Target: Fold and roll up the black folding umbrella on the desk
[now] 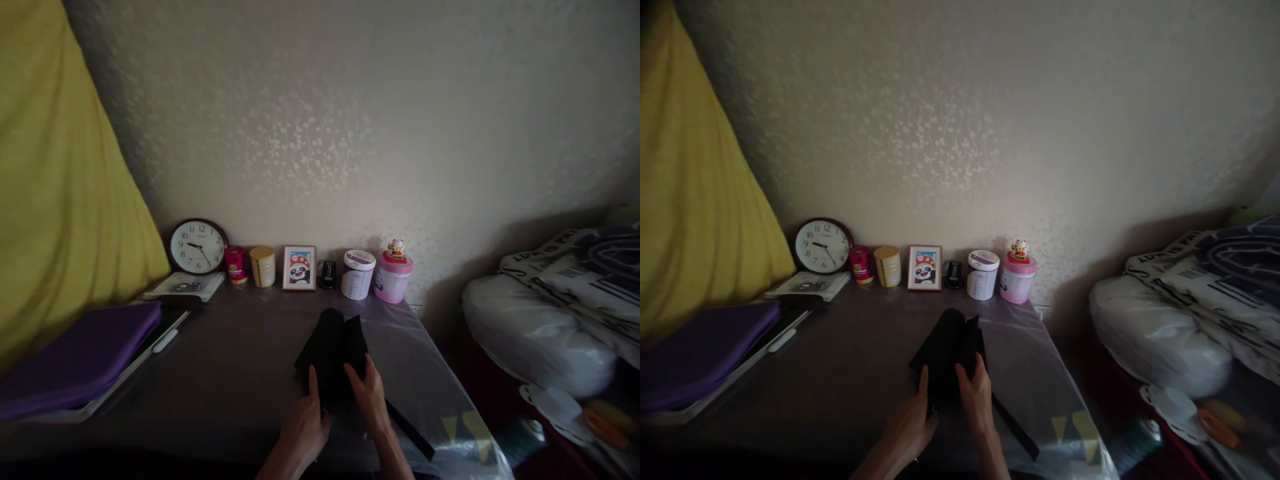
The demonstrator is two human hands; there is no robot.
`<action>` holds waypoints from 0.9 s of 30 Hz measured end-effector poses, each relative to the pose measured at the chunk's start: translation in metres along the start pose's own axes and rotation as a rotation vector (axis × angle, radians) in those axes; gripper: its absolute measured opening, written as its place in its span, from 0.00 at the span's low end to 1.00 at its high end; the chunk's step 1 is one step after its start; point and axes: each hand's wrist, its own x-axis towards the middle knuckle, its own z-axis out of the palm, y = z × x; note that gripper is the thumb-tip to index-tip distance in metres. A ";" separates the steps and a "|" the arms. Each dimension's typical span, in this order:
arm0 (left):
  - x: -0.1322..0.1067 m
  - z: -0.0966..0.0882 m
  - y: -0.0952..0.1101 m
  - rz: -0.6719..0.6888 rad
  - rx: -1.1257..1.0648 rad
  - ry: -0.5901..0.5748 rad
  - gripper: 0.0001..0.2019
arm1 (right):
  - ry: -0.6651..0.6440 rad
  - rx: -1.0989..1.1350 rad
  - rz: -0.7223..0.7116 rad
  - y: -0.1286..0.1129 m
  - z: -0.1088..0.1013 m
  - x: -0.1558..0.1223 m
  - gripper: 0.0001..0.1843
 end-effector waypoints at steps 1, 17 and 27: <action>0.000 0.000 0.000 -0.001 -0.008 -0.002 0.38 | -0.008 0.010 0.005 -0.005 0.004 0.002 0.23; 0.000 0.002 -0.001 -0.050 -0.056 0.013 0.36 | -0.412 -0.272 -0.146 -0.048 0.035 0.019 0.22; -0.007 0.012 -0.024 0.167 -0.200 0.269 0.32 | -0.486 -0.299 -0.277 -0.052 0.035 0.016 0.14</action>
